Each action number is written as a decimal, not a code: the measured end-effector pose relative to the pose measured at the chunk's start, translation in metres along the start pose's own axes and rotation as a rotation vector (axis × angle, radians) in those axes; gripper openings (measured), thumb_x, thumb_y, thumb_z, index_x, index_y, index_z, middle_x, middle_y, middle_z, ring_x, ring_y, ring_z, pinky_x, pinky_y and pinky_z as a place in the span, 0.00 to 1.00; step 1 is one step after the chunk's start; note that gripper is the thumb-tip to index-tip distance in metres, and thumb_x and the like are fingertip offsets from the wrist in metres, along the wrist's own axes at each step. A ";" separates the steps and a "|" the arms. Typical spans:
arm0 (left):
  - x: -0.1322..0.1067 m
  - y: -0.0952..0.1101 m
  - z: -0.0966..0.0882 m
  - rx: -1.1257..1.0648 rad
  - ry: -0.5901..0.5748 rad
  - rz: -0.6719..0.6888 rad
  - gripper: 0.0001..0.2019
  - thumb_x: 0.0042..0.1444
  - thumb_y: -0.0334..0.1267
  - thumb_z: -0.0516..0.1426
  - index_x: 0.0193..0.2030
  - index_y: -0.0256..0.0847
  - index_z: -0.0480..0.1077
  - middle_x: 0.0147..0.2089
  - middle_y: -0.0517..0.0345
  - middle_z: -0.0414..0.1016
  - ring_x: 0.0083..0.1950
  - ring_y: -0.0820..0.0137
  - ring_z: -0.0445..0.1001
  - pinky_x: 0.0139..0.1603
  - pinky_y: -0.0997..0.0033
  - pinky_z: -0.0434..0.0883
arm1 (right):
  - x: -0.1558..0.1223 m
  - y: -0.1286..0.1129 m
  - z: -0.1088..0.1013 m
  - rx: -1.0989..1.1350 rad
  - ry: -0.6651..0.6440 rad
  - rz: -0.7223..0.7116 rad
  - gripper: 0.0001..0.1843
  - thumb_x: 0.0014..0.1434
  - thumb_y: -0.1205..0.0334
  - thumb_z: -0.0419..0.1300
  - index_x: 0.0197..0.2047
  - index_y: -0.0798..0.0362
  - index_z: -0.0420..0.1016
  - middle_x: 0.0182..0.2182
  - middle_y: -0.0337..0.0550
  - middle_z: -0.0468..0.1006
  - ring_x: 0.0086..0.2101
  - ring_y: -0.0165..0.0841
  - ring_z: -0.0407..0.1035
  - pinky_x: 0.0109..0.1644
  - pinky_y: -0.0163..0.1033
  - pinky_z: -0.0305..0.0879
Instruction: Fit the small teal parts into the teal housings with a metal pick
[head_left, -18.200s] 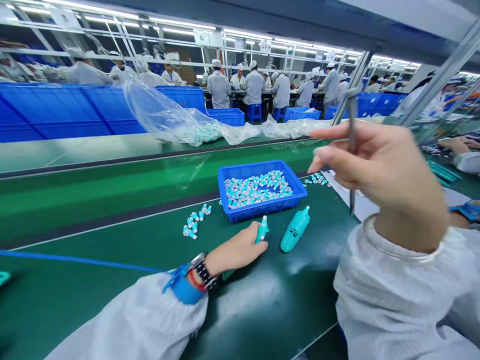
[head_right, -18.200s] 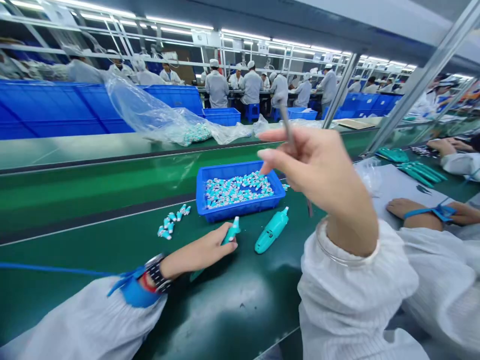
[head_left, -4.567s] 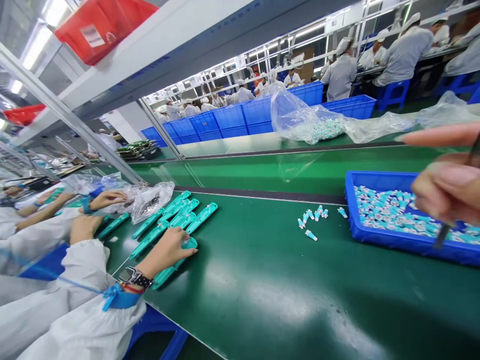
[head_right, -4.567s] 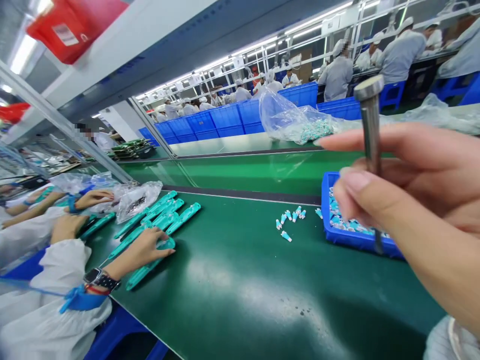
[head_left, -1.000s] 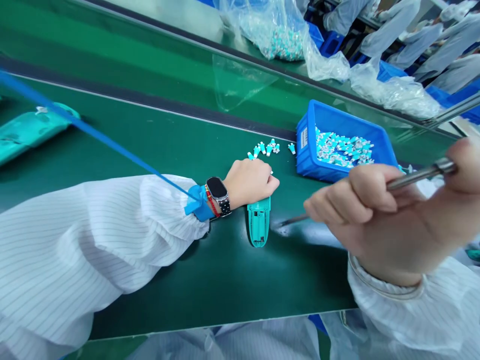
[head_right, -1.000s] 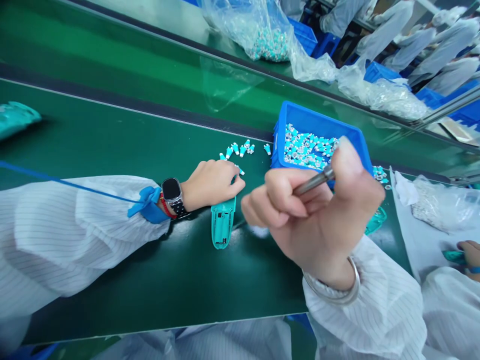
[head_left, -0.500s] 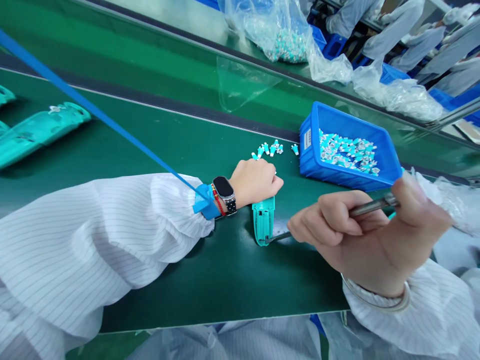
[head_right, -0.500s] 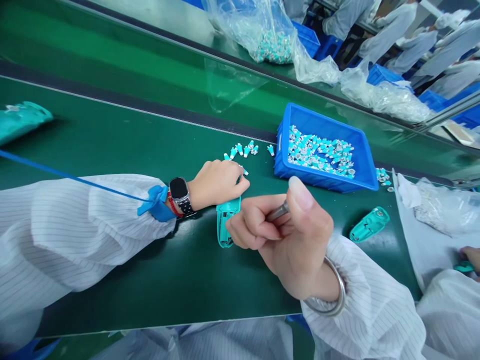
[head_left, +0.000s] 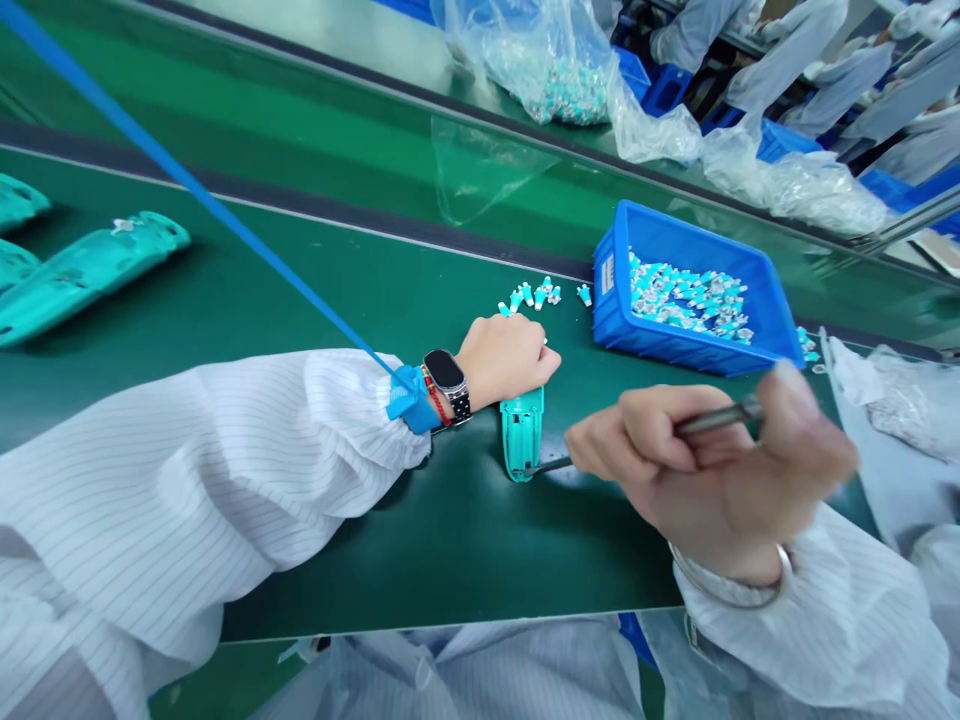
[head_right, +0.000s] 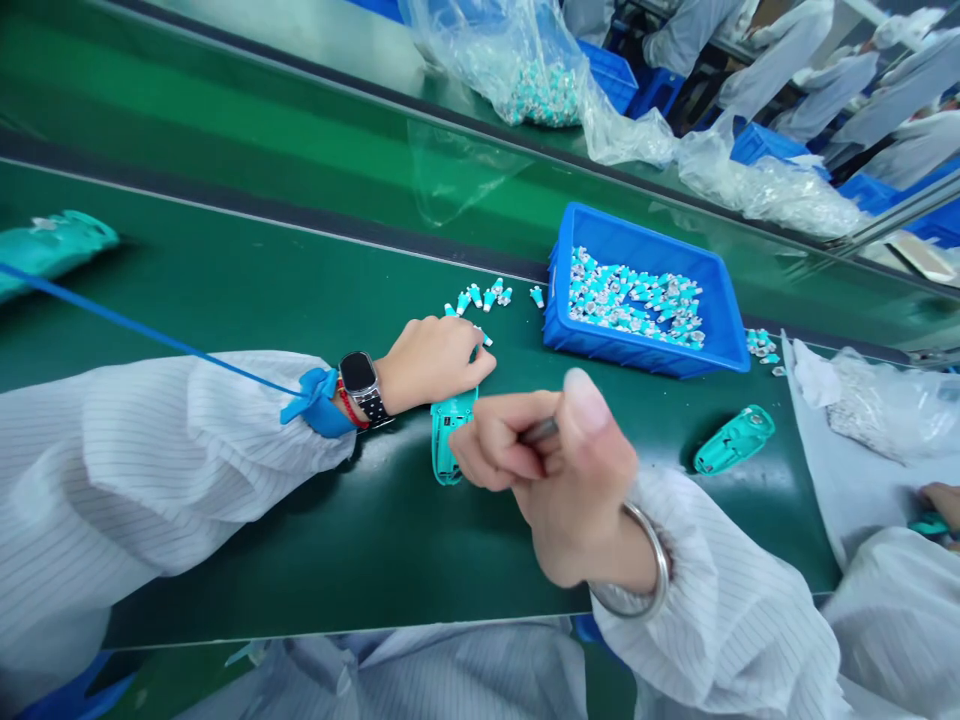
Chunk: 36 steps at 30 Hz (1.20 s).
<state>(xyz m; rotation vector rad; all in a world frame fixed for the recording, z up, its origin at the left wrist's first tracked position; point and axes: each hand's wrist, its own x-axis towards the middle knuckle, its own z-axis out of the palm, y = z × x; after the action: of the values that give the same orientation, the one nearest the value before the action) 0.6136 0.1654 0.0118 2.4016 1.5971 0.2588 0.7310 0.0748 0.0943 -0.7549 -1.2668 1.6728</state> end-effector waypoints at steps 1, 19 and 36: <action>0.000 0.000 0.000 0.004 0.000 -0.008 0.17 0.53 0.40 0.44 0.30 0.36 0.72 0.34 0.45 0.75 0.36 0.58 0.74 0.33 0.64 0.64 | 0.003 0.003 -0.001 0.023 -0.004 -0.012 0.32 0.58 0.37 0.42 0.15 0.53 0.42 0.12 0.33 0.40 0.15 0.24 0.38 0.20 0.36 0.37; -0.002 0.000 -0.009 0.055 -0.070 -0.020 0.16 0.53 0.43 0.47 0.32 0.37 0.72 0.34 0.46 0.75 0.39 0.57 0.74 0.36 0.64 0.65 | 0.013 0.002 -0.005 0.028 -0.061 -0.064 0.35 0.56 0.32 0.43 0.14 0.52 0.44 0.11 0.32 0.40 0.14 0.23 0.38 0.20 0.35 0.38; -0.002 0.006 -0.013 -0.003 -0.004 0.026 0.16 0.54 0.42 0.46 0.33 0.35 0.72 0.36 0.45 0.75 0.41 0.56 0.72 0.37 0.64 0.64 | 0.016 0.006 -0.002 -0.046 0.032 -0.005 0.34 0.57 0.36 0.45 0.13 0.52 0.43 0.12 0.32 0.37 0.14 0.23 0.36 0.19 0.36 0.36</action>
<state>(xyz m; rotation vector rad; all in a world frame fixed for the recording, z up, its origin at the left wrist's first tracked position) 0.6149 0.1625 0.0258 2.4205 1.5633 0.2617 0.7240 0.0895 0.0887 -0.8019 -1.2877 1.6262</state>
